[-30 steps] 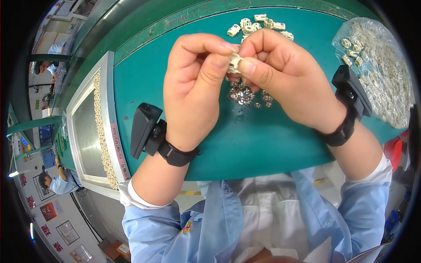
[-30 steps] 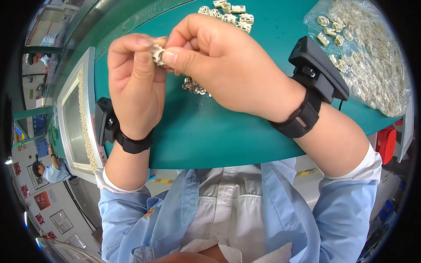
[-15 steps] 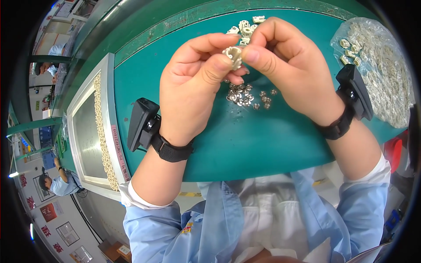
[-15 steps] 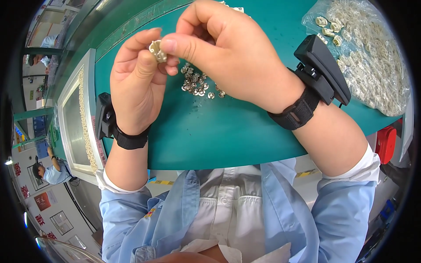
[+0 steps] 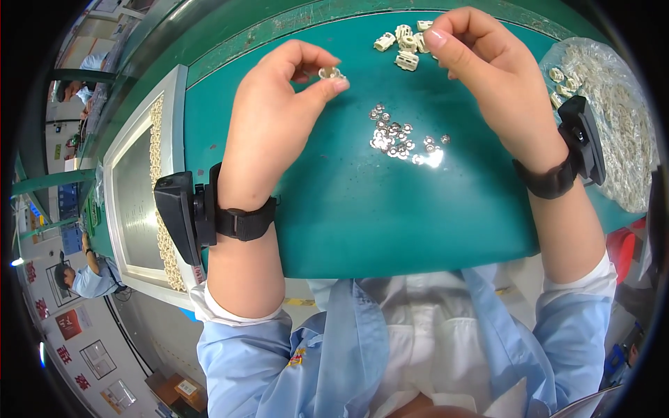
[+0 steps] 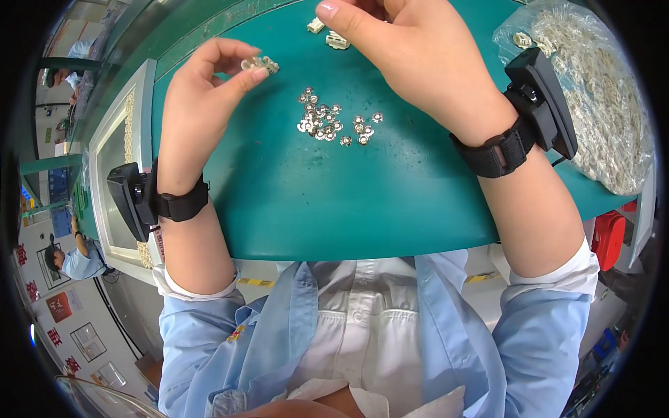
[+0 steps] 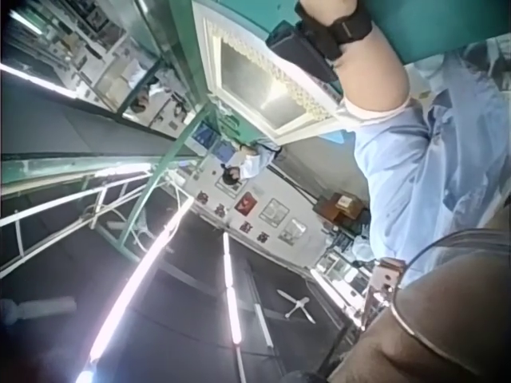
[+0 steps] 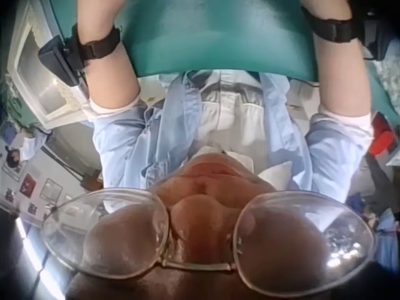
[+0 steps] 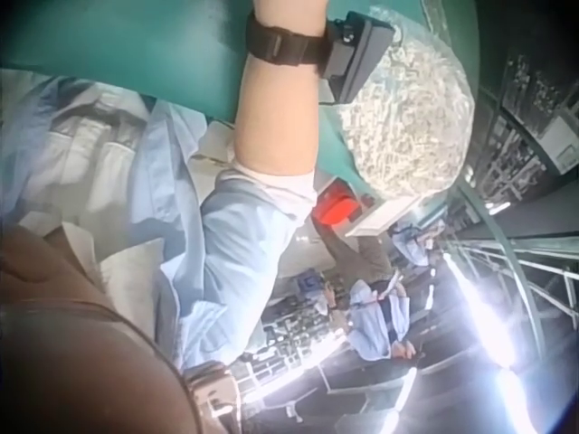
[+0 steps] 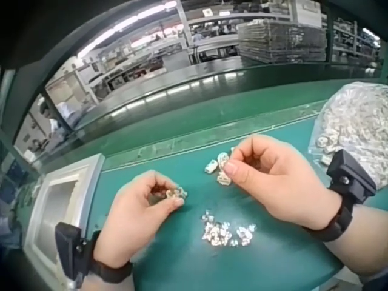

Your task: The person picks up a plastic housing and a metal contact by hand, fits the contact into the housing, and places the assembled unit onto a tray.

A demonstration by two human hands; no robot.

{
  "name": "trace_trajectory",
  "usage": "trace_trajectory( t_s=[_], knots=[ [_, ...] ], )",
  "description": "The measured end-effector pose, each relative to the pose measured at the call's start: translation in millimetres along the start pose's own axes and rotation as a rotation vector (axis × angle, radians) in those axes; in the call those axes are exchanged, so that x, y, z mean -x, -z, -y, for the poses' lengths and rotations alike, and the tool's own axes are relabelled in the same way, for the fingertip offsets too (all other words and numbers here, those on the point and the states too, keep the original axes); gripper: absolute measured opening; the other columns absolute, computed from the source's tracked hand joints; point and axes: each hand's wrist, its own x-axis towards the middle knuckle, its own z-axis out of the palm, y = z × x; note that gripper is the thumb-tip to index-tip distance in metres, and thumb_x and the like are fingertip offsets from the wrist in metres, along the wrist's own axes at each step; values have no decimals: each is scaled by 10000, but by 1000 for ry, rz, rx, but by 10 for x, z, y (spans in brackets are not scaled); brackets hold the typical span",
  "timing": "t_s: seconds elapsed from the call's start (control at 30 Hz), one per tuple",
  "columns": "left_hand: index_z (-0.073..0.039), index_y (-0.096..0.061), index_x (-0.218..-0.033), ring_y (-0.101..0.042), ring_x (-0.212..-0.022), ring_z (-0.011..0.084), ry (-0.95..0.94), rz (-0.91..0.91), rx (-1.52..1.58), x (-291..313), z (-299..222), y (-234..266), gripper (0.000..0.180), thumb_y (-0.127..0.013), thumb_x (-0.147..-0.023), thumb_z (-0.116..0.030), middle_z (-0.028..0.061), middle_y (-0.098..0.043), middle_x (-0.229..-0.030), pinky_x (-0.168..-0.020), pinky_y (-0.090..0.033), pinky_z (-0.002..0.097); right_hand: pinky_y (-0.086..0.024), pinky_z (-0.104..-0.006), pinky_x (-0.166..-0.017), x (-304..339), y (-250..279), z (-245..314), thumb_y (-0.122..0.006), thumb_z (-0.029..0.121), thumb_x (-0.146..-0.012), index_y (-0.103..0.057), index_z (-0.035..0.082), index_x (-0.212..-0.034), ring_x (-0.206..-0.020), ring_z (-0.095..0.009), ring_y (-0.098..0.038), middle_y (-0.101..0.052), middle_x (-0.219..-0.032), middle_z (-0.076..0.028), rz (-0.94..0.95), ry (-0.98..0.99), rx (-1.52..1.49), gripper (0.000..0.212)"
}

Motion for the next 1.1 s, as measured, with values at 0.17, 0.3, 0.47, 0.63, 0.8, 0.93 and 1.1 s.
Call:
trace_trajectory(
  t_s=[0.17, 0.3, 0.47, 0.63, 0.8, 0.93, 1.1],
  knots=[
    [-5, -563, -942, -575, -769, 235, -62, 52, -257, 22, -45, -55, 217, -657, -759, -72, 120, -601, -846, -694, -463, 333, -375, -155, -562, -378, 150, -413, -568, 94, -899, -531, 13, -921, -652, -29, -476, -587, -817, -6, 362, 596, -264, 92],
    [5, -535, -931, -570, -801, 281, 4, 73, -291, 77, 2, -54, 225, -661, -758, -68, 138, -590, -846, -704, -464, 354, -383, -163, -559, -94, 16, -90, -580, 98, -891, -540, 6, -910, -643, -33, -473, -585, -806, -7, 196, 288, -98, 102],
    [-1, -509, -930, -573, -833, 282, -35, 48, -298, 46, 74, -124, 257, -678, -751, -76, 138, -578, -876, -711, -466, 354, -433, -235, -588, -9, 65, -62, -607, 110, -868, -566, 4, -875, -648, -102, -510, -597, -811, -29, 2, 138, 478, 114],
    [-35, -543, -977, -510, -790, 145, -229, -115, -339, 50, 97, -129, 294, -705, -748, -122, 45, -544, -863, -680, -445, 270, -463, -333, -693, -24, 83, -80, -623, 133, -852, -597, 18, -876, -749, -214, -561, -620, -887, -68, -26, 427, 995, 121],
    [-38, -566, -972, -508, -804, 138, -218, -132, -172, 42, 35, -168, 277, -705, -754, -137, 44, -541, -880, -677, -442, 262, -431, -321, -830, -31, 38, -108, -625, 143, -838, -599, 33, -995, -977, -223, -534, -599, -1017, -89, 131, 432, 1221, 193],
    [-43, -600, -947, -514, -791, 131, -259, -96, -155, 54, -17, -225, 229, -695, -767, -149, 34, -541, -860, -669, -437, 253, -459, -313, -775, -76, 83, -228, -658, 78, -771, -576, 17, -971, -864, -226, -553, -593, -914, -78, 92, 629, 1253, 225],
    [-31, -601, -907, -564, -742, 237, -339, -43, -115, 69, -38, -250, 171, -674, -767, -98, 108, -548, -829, -619, -460, 315, -448, -346, -784, -74, 70, -232, -673, 78, -737, -599, 28, -1006, -888, -264, -544, -601, -913, -91, 81, 518, 1140, 284]
  ],
)
